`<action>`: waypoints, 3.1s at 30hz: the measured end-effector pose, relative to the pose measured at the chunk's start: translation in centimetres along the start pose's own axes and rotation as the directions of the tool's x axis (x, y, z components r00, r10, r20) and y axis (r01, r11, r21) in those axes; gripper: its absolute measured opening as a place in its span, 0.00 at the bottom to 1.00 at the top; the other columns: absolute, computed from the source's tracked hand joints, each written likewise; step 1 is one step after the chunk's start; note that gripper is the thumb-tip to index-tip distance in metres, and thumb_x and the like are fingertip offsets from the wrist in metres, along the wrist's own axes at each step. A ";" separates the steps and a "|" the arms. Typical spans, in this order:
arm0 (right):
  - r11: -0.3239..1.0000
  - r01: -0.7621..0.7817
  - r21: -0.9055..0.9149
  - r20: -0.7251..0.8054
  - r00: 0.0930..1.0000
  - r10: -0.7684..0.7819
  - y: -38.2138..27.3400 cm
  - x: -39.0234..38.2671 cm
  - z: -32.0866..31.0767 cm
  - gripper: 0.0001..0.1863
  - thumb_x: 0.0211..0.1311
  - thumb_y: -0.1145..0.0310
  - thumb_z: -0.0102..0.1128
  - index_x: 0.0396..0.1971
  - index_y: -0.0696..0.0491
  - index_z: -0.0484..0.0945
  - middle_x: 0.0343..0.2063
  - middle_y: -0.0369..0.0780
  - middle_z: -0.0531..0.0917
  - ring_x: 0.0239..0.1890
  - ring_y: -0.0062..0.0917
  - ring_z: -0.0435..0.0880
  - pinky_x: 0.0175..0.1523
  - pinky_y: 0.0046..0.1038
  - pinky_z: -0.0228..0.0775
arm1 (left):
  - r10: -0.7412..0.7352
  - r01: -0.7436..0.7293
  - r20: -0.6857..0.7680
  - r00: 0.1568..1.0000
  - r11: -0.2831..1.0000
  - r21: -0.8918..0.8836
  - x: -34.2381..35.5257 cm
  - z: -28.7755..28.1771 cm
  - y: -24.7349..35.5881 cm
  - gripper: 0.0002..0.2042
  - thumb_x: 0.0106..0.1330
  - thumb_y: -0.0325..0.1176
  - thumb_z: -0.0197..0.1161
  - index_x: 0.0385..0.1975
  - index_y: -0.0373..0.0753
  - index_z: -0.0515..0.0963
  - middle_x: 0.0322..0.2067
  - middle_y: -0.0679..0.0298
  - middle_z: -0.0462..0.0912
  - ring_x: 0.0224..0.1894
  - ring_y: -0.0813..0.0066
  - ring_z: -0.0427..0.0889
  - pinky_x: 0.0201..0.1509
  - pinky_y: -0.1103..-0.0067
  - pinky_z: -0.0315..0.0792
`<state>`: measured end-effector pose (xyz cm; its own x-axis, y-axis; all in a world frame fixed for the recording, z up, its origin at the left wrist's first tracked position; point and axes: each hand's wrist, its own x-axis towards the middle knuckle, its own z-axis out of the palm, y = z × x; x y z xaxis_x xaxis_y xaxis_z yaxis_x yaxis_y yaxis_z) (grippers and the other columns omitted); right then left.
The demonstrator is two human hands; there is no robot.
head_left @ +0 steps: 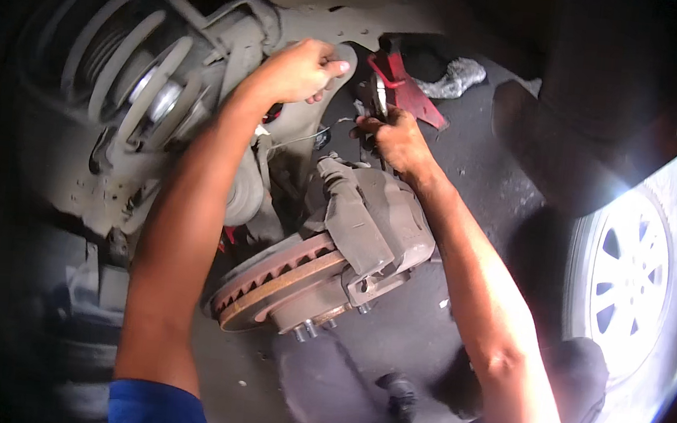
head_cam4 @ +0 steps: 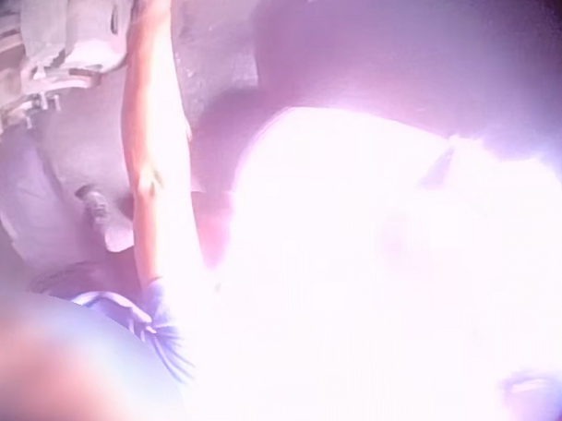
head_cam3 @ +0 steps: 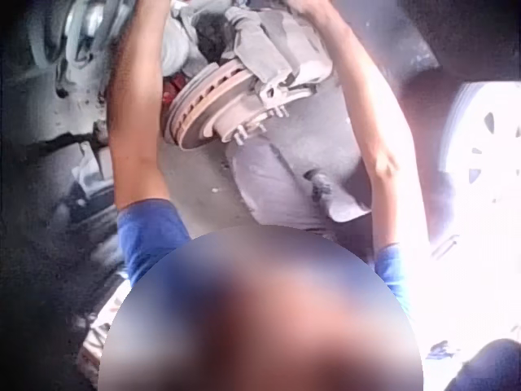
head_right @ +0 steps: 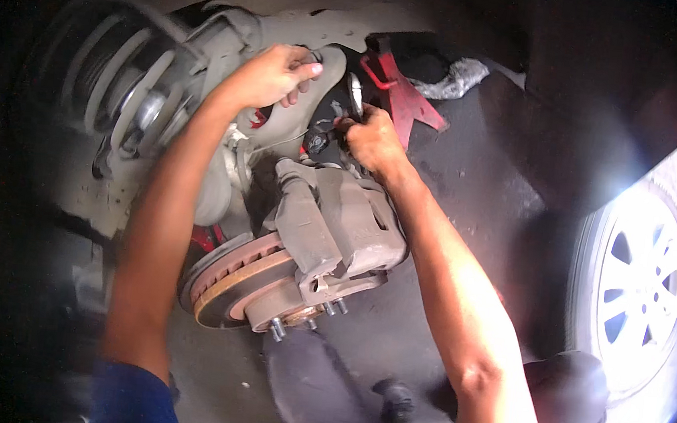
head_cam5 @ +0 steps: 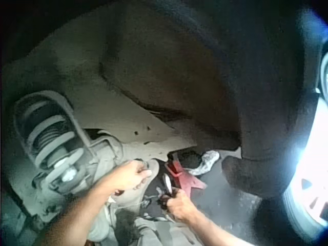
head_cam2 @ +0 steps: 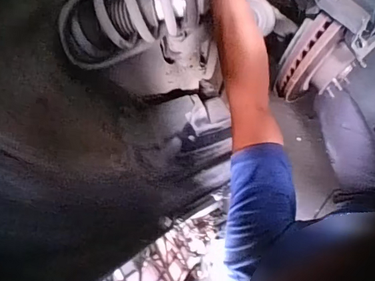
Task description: Replacing or repairing a component in a vehicle's braking system using pliers.
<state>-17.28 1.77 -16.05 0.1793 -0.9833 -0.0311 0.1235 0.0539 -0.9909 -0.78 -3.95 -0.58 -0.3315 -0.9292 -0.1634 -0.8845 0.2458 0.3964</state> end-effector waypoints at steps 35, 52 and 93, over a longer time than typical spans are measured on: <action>0.802 -0.261 0.537 0.490 0.871 -0.044 -2.3 4.0 -0.2 0.11 0.68 0.70 0.66 0.43 0.61 0.77 0.28 0.48 0.87 0.26 0.30 0.89 0.35 0.29 0.84 | -0.331 0.335 -0.080 0.940 0.941 0.049 -12.4 1.2 6.2 0.16 0.77 0.37 0.61 0.47 0.27 0.83 0.38 0.56 0.89 0.43 0.69 0.88 0.52 0.75 0.78; 0.934 -0.074 0.350 0.464 0.880 -0.104 -1.3 2.7 -1.9 0.14 0.68 0.68 0.71 0.47 0.58 0.80 0.31 0.37 0.84 0.28 0.23 0.86 0.38 0.27 0.80 | -0.117 0.105 0.038 0.992 0.968 0.228 -6.9 1.2 0.3 0.17 0.65 0.34 0.71 0.45 0.25 0.83 0.38 0.47 0.89 0.39 0.63 0.85 0.49 0.67 0.76; 0.333 0.658 -0.676 0.428 0.718 -0.549 -3.0 0.6 -4.6 0.16 0.56 0.67 0.75 0.45 0.48 0.85 0.42 0.40 0.81 0.52 0.39 0.77 0.61 0.47 0.69 | -0.206 0.216 0.101 0.973 0.972 -0.096 -6.4 1.2 -0.9 0.07 0.65 0.26 0.68 0.39 0.29 0.83 0.32 0.60 0.84 0.36 0.73 0.83 0.42 0.73 0.82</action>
<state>-22.05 0.23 -13.75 0.4787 -0.6608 0.5781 -0.5005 -0.7464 -0.4387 1.76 2.09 -1.04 -0.1737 -0.9270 -0.3324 -0.8994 0.0119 0.4369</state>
